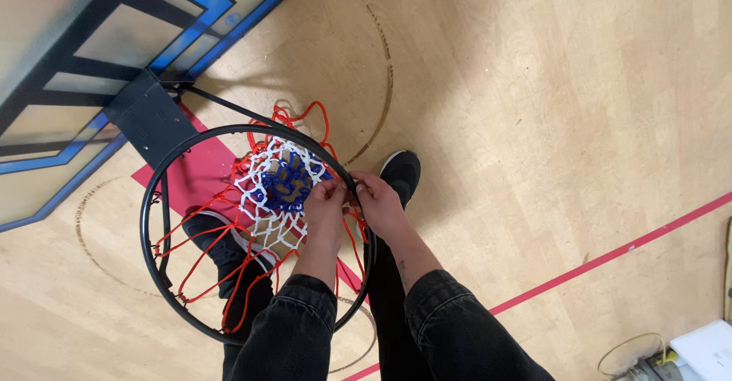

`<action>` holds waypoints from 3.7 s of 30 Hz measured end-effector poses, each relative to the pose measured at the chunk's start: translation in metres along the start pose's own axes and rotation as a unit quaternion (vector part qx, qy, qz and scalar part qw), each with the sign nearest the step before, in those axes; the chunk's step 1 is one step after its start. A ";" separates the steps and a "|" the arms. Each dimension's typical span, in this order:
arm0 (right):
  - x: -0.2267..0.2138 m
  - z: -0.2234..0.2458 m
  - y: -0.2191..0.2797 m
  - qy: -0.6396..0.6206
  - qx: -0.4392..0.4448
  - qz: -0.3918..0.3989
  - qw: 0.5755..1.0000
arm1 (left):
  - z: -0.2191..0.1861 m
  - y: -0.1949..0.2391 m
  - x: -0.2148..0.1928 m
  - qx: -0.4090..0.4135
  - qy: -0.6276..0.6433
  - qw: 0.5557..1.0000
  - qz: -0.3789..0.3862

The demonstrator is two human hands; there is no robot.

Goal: The person attaches a multi-colored basketball net to a hoop by threading the net through the holes and tying knots. The person works around the rim, securing each section of the net to the hoop.

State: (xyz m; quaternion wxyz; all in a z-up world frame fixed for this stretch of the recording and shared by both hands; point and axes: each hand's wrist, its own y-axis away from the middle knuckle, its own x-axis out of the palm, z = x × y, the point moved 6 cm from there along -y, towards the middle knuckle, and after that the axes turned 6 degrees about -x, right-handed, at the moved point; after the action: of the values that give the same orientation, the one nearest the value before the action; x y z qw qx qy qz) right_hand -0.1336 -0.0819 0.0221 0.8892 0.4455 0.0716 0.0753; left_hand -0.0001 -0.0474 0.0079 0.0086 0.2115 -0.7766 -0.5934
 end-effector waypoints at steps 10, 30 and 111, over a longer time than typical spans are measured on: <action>0.000 -0.008 -0.007 0.017 0.008 -0.013 1.000 | -0.009 0.012 0.005 0.025 0.009 0.999 -0.017; -0.001 -0.026 -0.022 -0.038 0.128 0.016 0.991 | -0.014 0.029 0.004 0.040 0.034 0.997 0.050; 0.000 -0.008 -0.038 -0.075 0.140 0.033 0.987 | -0.075 0.014 -0.043 0.144 -0.398 0.887 0.185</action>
State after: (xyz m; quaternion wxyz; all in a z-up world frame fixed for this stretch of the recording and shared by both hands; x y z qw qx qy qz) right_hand -0.1329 -0.0983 -0.0133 0.8180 0.5721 -0.0005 0.0600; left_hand 0.0547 -0.0990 0.0531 -0.2217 -0.1911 -0.8167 -0.4973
